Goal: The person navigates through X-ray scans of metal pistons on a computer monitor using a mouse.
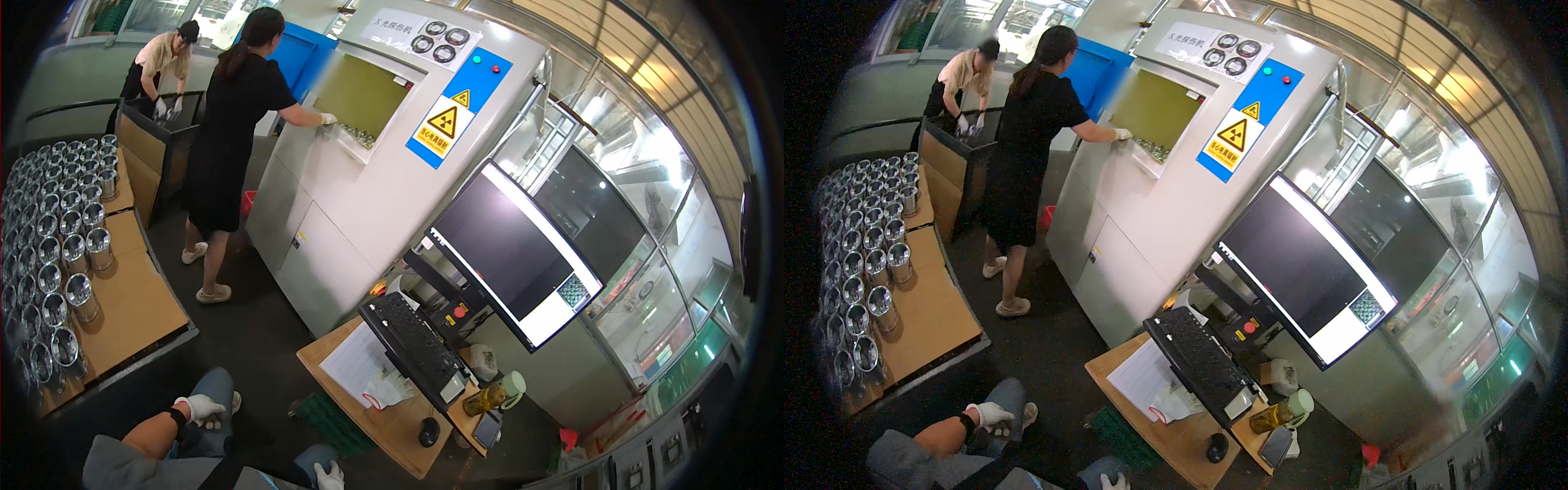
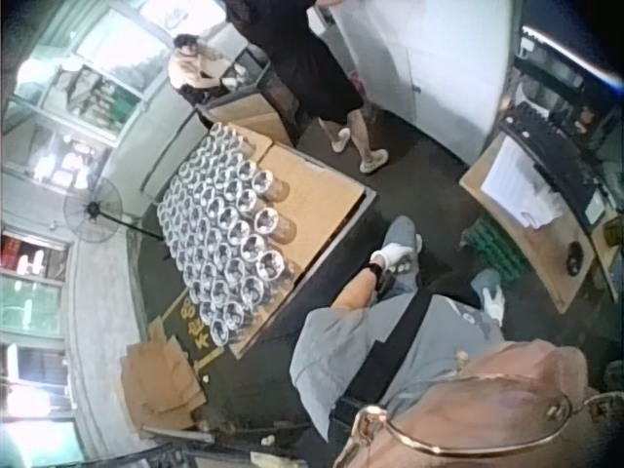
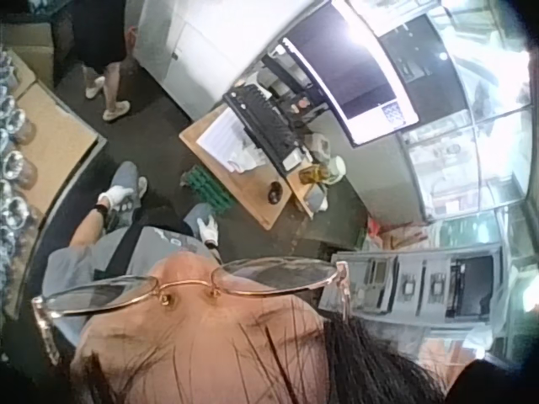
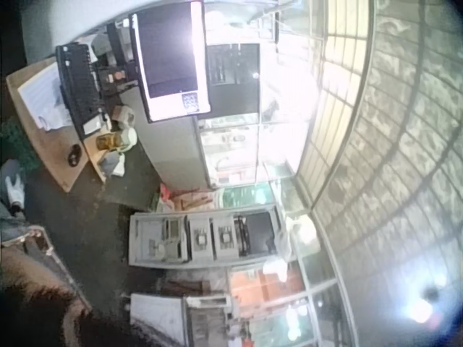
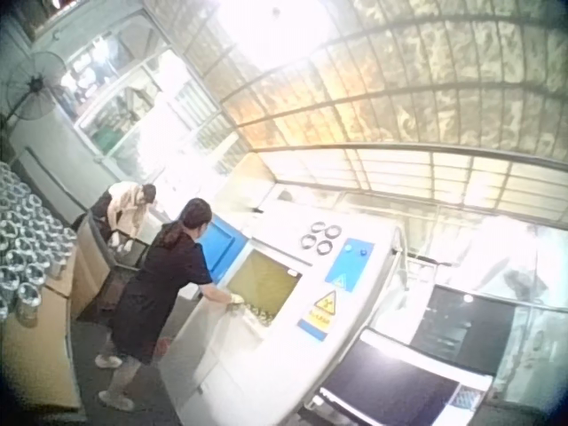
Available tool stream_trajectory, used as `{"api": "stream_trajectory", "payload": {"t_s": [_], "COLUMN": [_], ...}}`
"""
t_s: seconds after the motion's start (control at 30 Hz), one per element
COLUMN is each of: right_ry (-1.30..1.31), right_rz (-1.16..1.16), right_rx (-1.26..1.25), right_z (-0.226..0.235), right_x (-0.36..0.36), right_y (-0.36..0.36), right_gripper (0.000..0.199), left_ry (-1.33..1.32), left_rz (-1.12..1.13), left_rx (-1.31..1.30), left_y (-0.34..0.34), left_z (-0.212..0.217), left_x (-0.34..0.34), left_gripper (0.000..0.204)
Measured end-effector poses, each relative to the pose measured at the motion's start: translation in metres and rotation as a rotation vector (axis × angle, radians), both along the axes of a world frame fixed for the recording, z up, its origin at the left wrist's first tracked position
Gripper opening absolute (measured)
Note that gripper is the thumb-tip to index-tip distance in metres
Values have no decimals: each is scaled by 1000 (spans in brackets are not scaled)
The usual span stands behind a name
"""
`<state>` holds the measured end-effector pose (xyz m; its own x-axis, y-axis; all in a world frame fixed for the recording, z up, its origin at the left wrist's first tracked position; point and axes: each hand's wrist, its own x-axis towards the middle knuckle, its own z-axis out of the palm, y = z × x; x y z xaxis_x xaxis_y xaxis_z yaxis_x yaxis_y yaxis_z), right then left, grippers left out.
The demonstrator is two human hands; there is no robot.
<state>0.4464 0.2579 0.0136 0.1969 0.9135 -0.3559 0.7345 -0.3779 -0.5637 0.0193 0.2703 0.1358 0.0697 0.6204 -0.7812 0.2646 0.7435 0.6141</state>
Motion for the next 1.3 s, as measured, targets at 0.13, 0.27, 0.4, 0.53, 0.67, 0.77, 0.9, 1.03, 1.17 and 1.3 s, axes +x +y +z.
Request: {"api": "stream_trajectory", "payload": {"t_s": [0.13, 0.27, 0.4, 0.53, 0.67, 0.77, 0.9, 1.03, 1.17, 1.3], "right_ry": [16, 20, 18, 3, 21, -125, -228, -235, -235, -266], "right_rz": [11, 21, -20, 24, 72, 129, 25, -130, -231, -337], "right_rx": [17, -2, 35, -25, 13, -39, 197, 453, 605, 628], "right_z": [14, 23, 22, 35, 58, 60, 84, 152, 198, 205], "right_x": [-8, -11, -8, -12, -10, 5, 21, 34, 60, 93], "right_y": [-2, -2, -4, -4, -18, -22, -32, -16, 6, 34], "right_gripper": [82, 82, 81, 77, 59, 60, 44, 34, 30, 32], "left_ry": [-32, 11, 15, -46, -56, -57, -8, -114, -76, -39], "left_rz": [4, -37, -61, -20, -30, 1, -41, 10, -66, -112], "left_rx": [-11, -2, 19, 7, -32, -35, -31, 107, 334, 420], "left_y": [0, -2, 9, -5, 2, 3, 10, 8, 13, 6], "left_z": [-6, 2, 10, -21, -6, -7, -3, -42, -48, -24], "left_x": [-2, -2, 3, -6, -7, -8, -4, -16, -14, -3], "left_gripper": [35, 39, 39, 37, 37, 38, 40, 37, 33, 32]}}
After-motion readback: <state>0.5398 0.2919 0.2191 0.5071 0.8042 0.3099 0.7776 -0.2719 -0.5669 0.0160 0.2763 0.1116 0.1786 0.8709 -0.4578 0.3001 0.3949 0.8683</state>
